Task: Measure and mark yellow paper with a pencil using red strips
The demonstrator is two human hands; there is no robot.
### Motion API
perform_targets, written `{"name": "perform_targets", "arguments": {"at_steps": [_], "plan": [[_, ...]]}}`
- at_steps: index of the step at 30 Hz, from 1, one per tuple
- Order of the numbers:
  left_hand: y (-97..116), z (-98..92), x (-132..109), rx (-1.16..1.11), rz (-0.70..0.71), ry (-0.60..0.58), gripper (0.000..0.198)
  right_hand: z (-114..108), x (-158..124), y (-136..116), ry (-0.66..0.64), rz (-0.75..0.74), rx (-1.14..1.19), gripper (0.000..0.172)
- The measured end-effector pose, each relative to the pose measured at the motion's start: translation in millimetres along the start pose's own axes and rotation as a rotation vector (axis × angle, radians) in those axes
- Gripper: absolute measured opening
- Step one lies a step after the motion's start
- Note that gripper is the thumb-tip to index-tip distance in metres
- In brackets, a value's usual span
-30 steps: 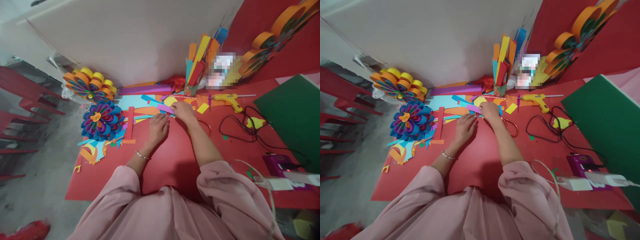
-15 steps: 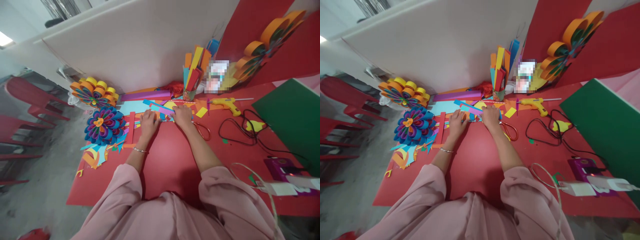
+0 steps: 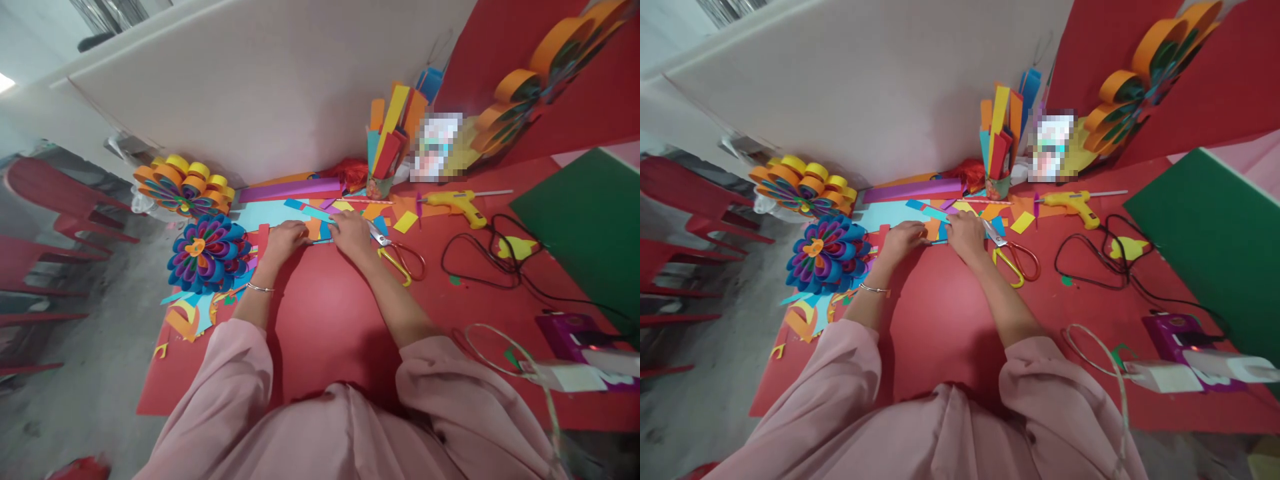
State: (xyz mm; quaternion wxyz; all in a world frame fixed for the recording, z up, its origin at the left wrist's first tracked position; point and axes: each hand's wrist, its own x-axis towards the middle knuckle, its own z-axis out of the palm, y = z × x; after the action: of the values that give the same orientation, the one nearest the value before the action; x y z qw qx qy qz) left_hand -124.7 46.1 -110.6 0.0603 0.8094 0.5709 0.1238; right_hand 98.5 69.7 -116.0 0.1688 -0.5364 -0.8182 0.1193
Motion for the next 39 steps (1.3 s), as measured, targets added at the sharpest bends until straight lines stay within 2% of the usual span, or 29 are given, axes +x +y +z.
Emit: {"name": "perform_targets", "arguments": {"at_steps": [5,8,10,13,16,18,20,26,33,39], "plan": [[-7,-1.9,-3,-0.021,0.050,0.025,0.011,7,-3,-6,-0.071,-0.189,0.012,0.039],[-8,-0.9,-5,-0.023,0.060,0.050,0.017,12,-4,-9,-0.082,-0.230,0.009,0.037],[-9,2.6,-6,-0.016,0.032,0.095,0.024,14,-4,-8,-0.068,-0.215,0.007,0.035],[-11,10.9,-8,-0.027,-0.057,0.237,0.031,16,-5,-4,-0.041,-0.169,0.005,0.033],[-15,19.2,-11,-0.077,-0.011,0.345,0.019,17,-4,0,-0.034,-0.150,0.009,0.028],[-18,23.3,-12,-0.092,0.113,0.335,0.016,18,-2,2,-0.033,-0.149,0.019,0.025],[-21,26.2,-13,-0.081,0.185,0.310,0.025,19,-1,3,-0.029,-0.150,0.036,0.024],[-28,29.9,-16,-0.027,0.112,0.284,0.021,24,3,0,-0.019,-0.144,0.104,0.018],[-31,30.0,-19,-0.103,0.071,0.380,0.014,23,5,-4,-0.032,-0.048,0.214,0.017],[-18,31.5,-20,-0.094,0.083,0.475,0.013,25,1,-14,-0.025,0.022,0.364,0.021]]}}
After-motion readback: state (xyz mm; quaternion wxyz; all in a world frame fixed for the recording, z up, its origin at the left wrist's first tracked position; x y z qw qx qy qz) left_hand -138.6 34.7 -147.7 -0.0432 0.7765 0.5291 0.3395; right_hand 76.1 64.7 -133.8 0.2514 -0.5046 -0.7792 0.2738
